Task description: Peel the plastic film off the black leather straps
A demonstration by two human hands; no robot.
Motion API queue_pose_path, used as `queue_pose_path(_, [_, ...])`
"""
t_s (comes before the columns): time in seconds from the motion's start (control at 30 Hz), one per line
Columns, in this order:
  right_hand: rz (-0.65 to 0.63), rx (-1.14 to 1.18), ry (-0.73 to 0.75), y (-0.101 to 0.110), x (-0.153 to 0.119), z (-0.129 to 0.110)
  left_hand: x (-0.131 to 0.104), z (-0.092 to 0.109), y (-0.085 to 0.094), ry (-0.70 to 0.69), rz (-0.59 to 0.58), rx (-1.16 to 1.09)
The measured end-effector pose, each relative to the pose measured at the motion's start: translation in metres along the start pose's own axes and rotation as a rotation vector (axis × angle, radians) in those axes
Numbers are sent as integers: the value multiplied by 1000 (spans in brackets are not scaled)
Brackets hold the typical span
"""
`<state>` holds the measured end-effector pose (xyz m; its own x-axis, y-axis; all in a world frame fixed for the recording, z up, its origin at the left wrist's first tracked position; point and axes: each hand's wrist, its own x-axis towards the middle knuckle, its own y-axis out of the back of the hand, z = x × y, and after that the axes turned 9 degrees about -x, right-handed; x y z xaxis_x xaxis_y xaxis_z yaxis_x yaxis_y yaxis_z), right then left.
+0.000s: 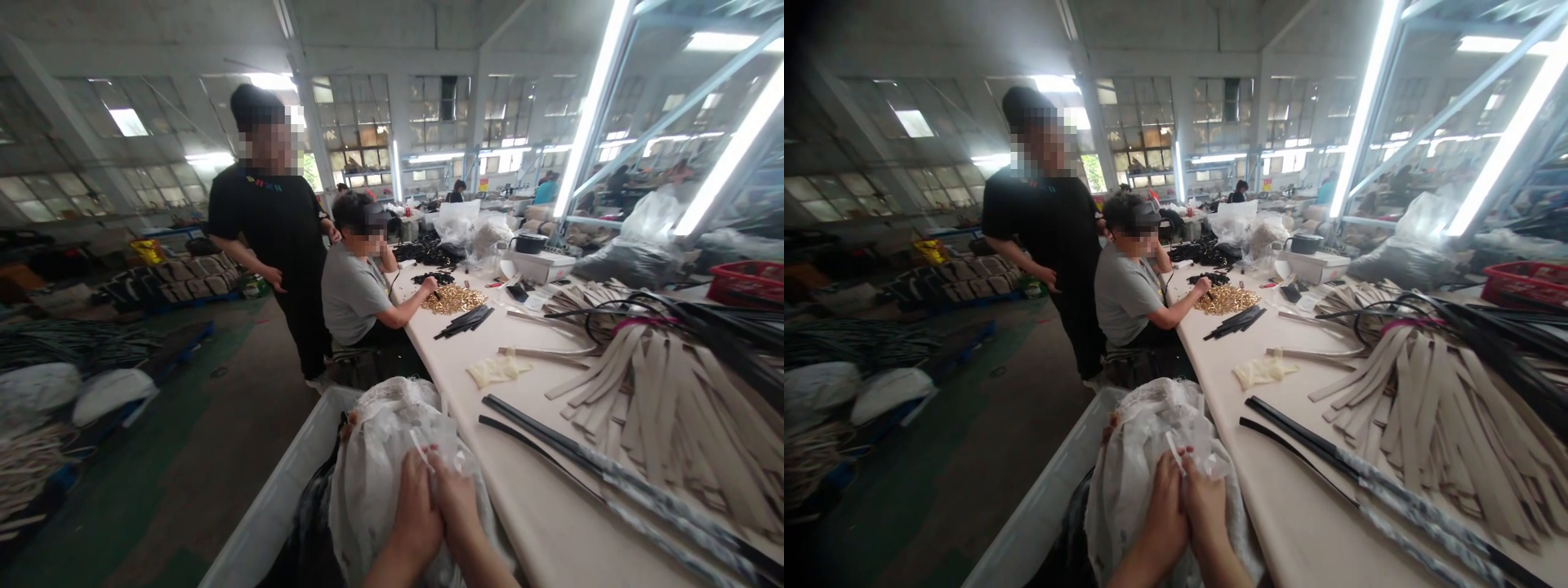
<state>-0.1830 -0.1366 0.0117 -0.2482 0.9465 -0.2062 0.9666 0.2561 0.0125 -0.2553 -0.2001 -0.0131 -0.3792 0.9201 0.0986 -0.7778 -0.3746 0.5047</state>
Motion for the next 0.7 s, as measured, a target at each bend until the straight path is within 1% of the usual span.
queue_pose_path(0.07, [13,12,-19,-1,2,1,-5,-7,1,33,-86,-50])
queue_pose_path(0.13, [28,14,-29,-2,2,3,-10,-11,5,62,-125,-70])
queue_pose_path(0.17, [34,13,-34,-3,3,3,-12,-11,8,73,-122,-76])
queue_pose_path(0.23, [40,43,-69,-4,3,5,-17,-7,13,94,-77,-98])
queue_pose_path(0.3, [42,104,-117,-3,4,7,-23,-1,17,84,-39,-130])
queue_pose_path(0.37, [43,165,-143,-1,6,7,-29,6,21,29,-39,-140])
queue_pose_path(0.43, [47,187,-136,3,7,5,-35,11,25,-34,-58,-129])
queue_pose_path(0.5, [52,194,-123,8,7,0,-40,15,30,-56,-34,-156])
queue_pose_path(0.6, [62,183,-79,17,6,-17,-38,23,42,-54,59,-252])
queue_pose_path(0.63, [65,174,-61,20,5,-24,-34,26,47,-62,69,-270])
queue_pose_path(0.7, [72,142,-25,26,5,-41,-25,31,57,-105,37,-268])
